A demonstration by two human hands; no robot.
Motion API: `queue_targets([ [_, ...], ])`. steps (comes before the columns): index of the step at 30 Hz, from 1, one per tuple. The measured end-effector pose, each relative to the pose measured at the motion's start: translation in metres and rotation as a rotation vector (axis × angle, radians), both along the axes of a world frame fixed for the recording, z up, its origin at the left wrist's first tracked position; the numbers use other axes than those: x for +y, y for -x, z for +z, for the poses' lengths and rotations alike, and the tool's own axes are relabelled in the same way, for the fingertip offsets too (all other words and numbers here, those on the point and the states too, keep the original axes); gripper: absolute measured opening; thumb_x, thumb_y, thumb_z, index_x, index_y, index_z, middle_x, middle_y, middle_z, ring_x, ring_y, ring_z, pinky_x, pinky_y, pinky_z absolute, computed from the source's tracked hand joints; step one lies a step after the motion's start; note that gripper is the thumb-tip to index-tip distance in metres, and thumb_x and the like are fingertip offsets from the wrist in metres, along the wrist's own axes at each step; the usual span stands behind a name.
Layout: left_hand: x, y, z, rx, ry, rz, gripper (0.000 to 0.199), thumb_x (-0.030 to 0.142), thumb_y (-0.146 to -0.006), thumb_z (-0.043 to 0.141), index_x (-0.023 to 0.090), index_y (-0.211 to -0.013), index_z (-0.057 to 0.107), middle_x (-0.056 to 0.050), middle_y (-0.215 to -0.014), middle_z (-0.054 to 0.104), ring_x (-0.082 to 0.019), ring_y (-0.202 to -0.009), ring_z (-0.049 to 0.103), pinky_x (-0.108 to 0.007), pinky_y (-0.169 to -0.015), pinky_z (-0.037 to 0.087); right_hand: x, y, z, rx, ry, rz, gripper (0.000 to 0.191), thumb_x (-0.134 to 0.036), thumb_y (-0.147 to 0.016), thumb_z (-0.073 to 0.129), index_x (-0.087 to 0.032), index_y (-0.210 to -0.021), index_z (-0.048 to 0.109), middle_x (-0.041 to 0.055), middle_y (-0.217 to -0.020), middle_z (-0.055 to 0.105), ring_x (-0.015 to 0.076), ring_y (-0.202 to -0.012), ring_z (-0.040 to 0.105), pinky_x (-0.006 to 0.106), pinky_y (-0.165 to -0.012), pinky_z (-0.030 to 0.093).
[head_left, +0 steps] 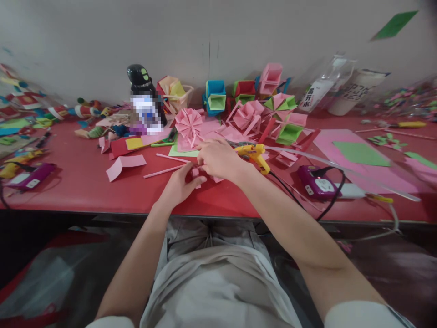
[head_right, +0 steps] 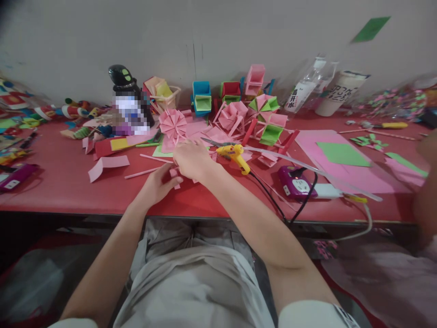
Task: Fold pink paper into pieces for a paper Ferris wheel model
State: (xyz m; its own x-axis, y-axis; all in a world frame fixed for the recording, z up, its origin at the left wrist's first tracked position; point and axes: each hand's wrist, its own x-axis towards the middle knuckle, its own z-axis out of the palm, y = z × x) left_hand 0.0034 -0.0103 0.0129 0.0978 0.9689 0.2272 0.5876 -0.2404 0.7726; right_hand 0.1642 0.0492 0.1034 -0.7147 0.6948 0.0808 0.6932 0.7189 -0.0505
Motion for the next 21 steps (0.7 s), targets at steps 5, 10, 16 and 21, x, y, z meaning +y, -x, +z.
queue_targets([
  [5, -0.0046, 0.0036, -0.0057, -0.104, -0.033, -0.02, 0.051, 0.046, -0.093, 0.061, 0.02, -0.136, 0.055, -0.012, -0.137, 0.063, -0.028, -0.128, 0.058, -0.039, -0.108, 0.045, 0.0008, -0.0015, -0.0001, 0.009, 0.0, -0.002, 0.015, -0.019, -0.088, 0.065, -0.02, -0.093, 0.079, 0.0107, -0.126, 0.068, 0.0288, -0.12, 0.056, 0.044, -0.102, 0.037],
  [10, -0.0018, 0.0072, -0.0101, -0.218, -0.02, 0.017, 0.041, 0.041, -0.088, 0.068, 0.016, -0.12, 0.062, -0.014, -0.126, 0.069, -0.026, -0.118, 0.065, -0.04, -0.106, 0.049, -0.0002, -0.0013, 0.0008, 0.013, 0.023, -0.011, 0.014, -0.019, -0.088, 0.066, -0.02, -0.093, 0.079, 0.0104, -0.128, 0.069, 0.0285, -0.12, 0.057, 0.044, -0.103, 0.037],
  [16, 0.0008, 0.0064, -0.008, -0.262, -0.013, 0.006, 0.034, 0.039, -0.085, 0.072, 0.019, -0.111, 0.065, -0.01, -0.118, 0.072, -0.026, -0.113, 0.067, -0.042, -0.106, 0.05, -0.0003, -0.0015, -0.0004, 0.033, 0.033, -0.007, 0.015, -0.018, -0.086, 0.067, -0.02, -0.093, 0.079, 0.01, -0.129, 0.068, 0.0285, -0.121, 0.058, 0.043, -0.102, 0.039],
  [21, 0.0034, 0.0077, -0.0006, -0.247, -0.016, -0.035, 0.029, 0.037, -0.082, 0.075, 0.019, -0.102, 0.066, -0.009, -0.107, 0.073, -0.027, -0.105, 0.07, -0.041, -0.099, 0.054, 0.0003, -0.0019, -0.0015, 0.038, 0.032, 0.007, 0.017, -0.015, -0.086, 0.065, -0.02, -0.093, 0.079, 0.0097, -0.127, 0.07, 0.0273, -0.12, 0.058, 0.041, -0.102, 0.04],
])
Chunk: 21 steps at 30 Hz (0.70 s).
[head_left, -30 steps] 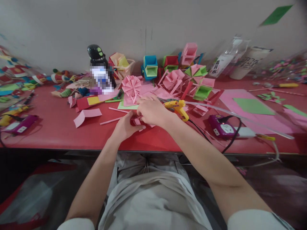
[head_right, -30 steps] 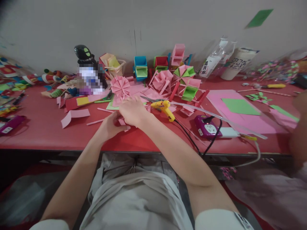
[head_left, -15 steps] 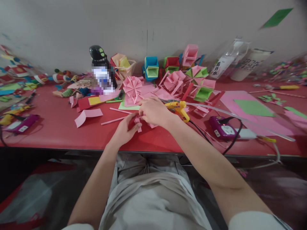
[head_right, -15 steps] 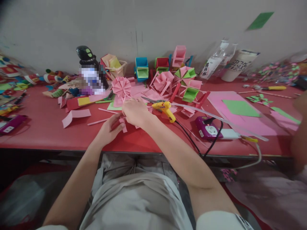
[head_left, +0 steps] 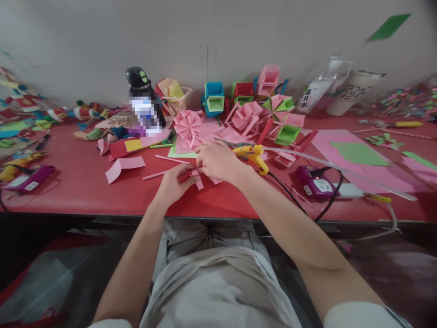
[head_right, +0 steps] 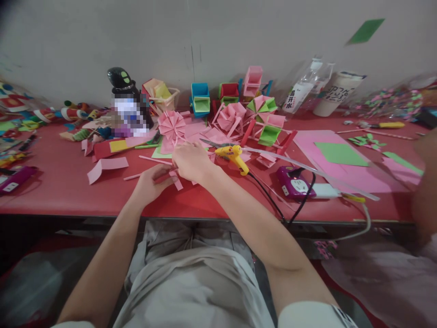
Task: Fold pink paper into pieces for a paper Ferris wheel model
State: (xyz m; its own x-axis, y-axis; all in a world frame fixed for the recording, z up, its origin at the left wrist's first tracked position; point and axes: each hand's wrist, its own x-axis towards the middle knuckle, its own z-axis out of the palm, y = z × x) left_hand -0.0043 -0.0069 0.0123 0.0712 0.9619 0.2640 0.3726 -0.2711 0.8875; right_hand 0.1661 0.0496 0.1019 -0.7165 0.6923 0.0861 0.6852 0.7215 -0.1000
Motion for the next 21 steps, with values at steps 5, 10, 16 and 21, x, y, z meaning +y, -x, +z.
queue_targets([
  [5, 0.0056, 0.0046, 0.0009, 0.027, -0.004, -0.031, 0.031, 0.037, -0.079, 0.079, 0.019, -0.101, 0.067, -0.009, -0.106, 0.074, -0.028, -0.103, 0.07, -0.042, -0.097, 0.054, 0.0004, -0.0003, -0.0005, 0.004, 0.01, -0.001, 0.017, -0.015, -0.085, 0.065, -0.02, -0.092, 0.079, 0.0088, -0.125, 0.07, 0.0264, -0.119, 0.058, 0.042, -0.102, 0.038],
  [10, 0.0088, 0.0065, -0.0028, 0.027, -0.014, -0.029, 0.031, 0.038, -0.078, 0.08, 0.019, -0.1, 0.068, -0.008, -0.102, 0.074, -0.027, -0.099, 0.07, -0.041, -0.096, 0.054, 0.0002, -0.0008, -0.0008, 0.013, 0.002, 0.001, 0.015, -0.017, -0.087, 0.065, -0.021, -0.092, 0.079, 0.0084, -0.123, 0.07, 0.0264, -0.118, 0.058, 0.042, -0.104, 0.037],
  [16, 0.008, 0.0061, -0.0004, 0.013, -0.019, -0.025, 0.032, 0.038, -0.076, 0.082, 0.019, -0.099, 0.069, -0.008, -0.103, 0.075, -0.027, -0.101, 0.07, -0.041, -0.096, 0.054, -0.0015, -0.001, 0.0, 0.016, -0.002, -0.009, 0.012, -0.016, -0.085, 0.068, -0.02, -0.089, 0.079, 0.0079, -0.12, 0.072, 0.0262, -0.118, 0.059, 0.042, -0.105, 0.037],
  [21, 0.0088, 0.0062, 0.0028, 0.024, -0.016, -0.038, 0.03, 0.035, -0.077, 0.081, 0.019, -0.099, 0.07, -0.008, -0.103, 0.076, -0.026, -0.099, 0.071, -0.04, -0.094, 0.055, -0.0019, -0.0013, -0.0007, 0.028, -0.011, -0.011, 0.013, -0.014, -0.085, 0.067, -0.02, -0.088, 0.079, 0.0075, -0.119, 0.072, 0.0255, -0.118, 0.059, 0.042, -0.105, 0.036],
])
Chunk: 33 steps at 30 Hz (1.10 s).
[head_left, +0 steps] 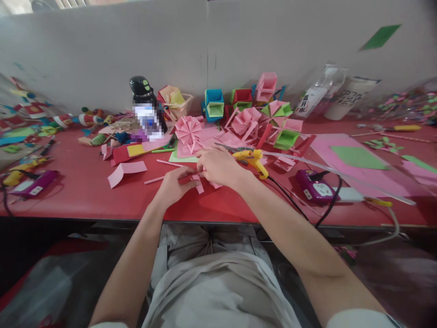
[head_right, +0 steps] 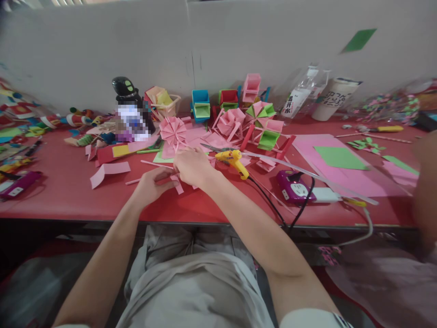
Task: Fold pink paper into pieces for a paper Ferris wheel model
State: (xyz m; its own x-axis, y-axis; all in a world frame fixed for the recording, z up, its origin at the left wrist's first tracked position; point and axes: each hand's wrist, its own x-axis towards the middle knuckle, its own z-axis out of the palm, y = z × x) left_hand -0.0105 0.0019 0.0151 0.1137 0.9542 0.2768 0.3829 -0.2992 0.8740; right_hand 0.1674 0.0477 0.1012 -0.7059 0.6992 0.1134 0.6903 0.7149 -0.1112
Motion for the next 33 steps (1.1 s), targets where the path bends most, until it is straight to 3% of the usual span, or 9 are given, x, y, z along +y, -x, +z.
queue_targets([
  [14, 0.0006, -0.0056, 0.0013, 0.008, -0.056, 0.079, 0.011, 0.029, -0.079, 0.076, 0.019, -0.083, 0.072, -0.006, -0.096, 0.076, -0.025, -0.093, 0.071, -0.037, -0.088, 0.055, -0.0014, 0.0004, -0.0002, -0.012, -0.009, -0.007, 0.012, -0.017, -0.087, 0.067, -0.021, -0.088, 0.079, 0.0076, -0.121, 0.071, 0.0263, -0.119, 0.058, 0.043, -0.105, 0.038],
  [21, -0.0019, -0.0065, -0.0038, -0.042, -0.083, 0.064, 0.021, 0.027, -0.079, 0.077, 0.019, -0.097, 0.07, -0.006, -0.098, 0.075, -0.024, -0.095, 0.071, -0.038, -0.092, 0.055, -0.0007, 0.0007, -0.001, -0.009, -0.017, -0.016, 0.013, -0.017, -0.086, 0.067, -0.021, -0.089, 0.079, 0.0086, -0.122, 0.071, 0.0268, -0.121, 0.058, 0.044, -0.107, 0.037],
  [33, -0.0038, -0.0081, -0.0049, -0.004, -0.083, 0.145, 0.02, 0.034, -0.082, 0.075, 0.02, -0.095, 0.074, -0.007, -0.099, 0.077, -0.025, -0.096, 0.072, -0.04, -0.094, 0.056, -0.0006, 0.0015, -0.0025, -0.012, -0.012, -0.03, 0.012, -0.018, -0.085, 0.069, -0.022, -0.089, 0.079, 0.0081, -0.123, 0.07, 0.0269, -0.121, 0.057, 0.046, -0.108, 0.036],
])
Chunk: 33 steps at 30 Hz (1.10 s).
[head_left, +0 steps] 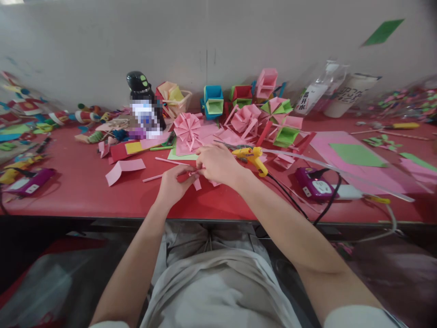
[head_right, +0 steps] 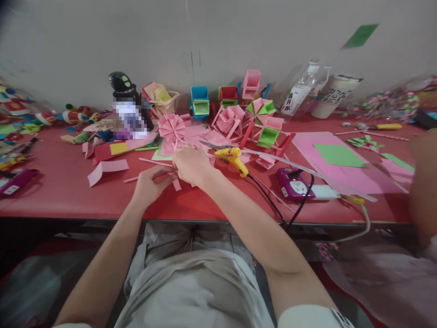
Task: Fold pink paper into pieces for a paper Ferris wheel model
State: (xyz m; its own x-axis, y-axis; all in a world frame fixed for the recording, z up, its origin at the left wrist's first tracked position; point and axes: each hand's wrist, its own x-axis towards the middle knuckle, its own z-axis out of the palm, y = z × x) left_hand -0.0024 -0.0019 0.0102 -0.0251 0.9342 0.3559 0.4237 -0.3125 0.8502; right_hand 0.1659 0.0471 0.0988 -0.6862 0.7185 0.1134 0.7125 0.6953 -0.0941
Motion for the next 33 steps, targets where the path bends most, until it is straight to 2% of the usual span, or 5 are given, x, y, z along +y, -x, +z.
queue_targets([
  [6, -0.0003, -0.0006, 0.0022, 0.033, -0.003, 0.018, 0.017, 0.033, -0.082, 0.073, 0.02, -0.093, 0.075, -0.006, -0.097, 0.077, -0.025, -0.094, 0.072, -0.038, -0.091, 0.056, -0.0008, 0.0001, 0.0006, 0.0, -0.003, 0.001, 0.014, -0.016, -0.085, 0.067, -0.022, -0.089, 0.079, 0.0079, -0.124, 0.07, 0.0266, -0.12, 0.058, 0.046, -0.108, 0.037],
  [12, -0.0003, -0.0014, 0.0034, -0.014, 0.015, 0.016, 0.021, 0.034, -0.078, 0.076, 0.019, -0.092, 0.074, -0.007, -0.096, 0.077, -0.025, -0.093, 0.072, -0.038, -0.092, 0.056, -0.0001, -0.0002, 0.0007, 0.002, -0.002, 0.005, 0.013, -0.018, -0.087, 0.067, -0.021, -0.09, 0.079, 0.009, -0.123, 0.07, 0.0267, -0.119, 0.058, 0.044, -0.105, 0.038],
  [33, 0.0001, -0.002, 0.0068, -0.042, 0.049, 0.039, 0.019, 0.033, -0.076, 0.076, 0.019, -0.089, 0.077, -0.006, -0.093, 0.079, -0.026, -0.092, 0.073, -0.038, -0.089, 0.058, -0.0018, -0.0007, -0.001, 0.023, -0.017, -0.003, 0.014, -0.018, -0.088, 0.066, -0.021, -0.09, 0.079, 0.0083, -0.124, 0.07, 0.0266, -0.12, 0.058, 0.045, -0.106, 0.035],
])
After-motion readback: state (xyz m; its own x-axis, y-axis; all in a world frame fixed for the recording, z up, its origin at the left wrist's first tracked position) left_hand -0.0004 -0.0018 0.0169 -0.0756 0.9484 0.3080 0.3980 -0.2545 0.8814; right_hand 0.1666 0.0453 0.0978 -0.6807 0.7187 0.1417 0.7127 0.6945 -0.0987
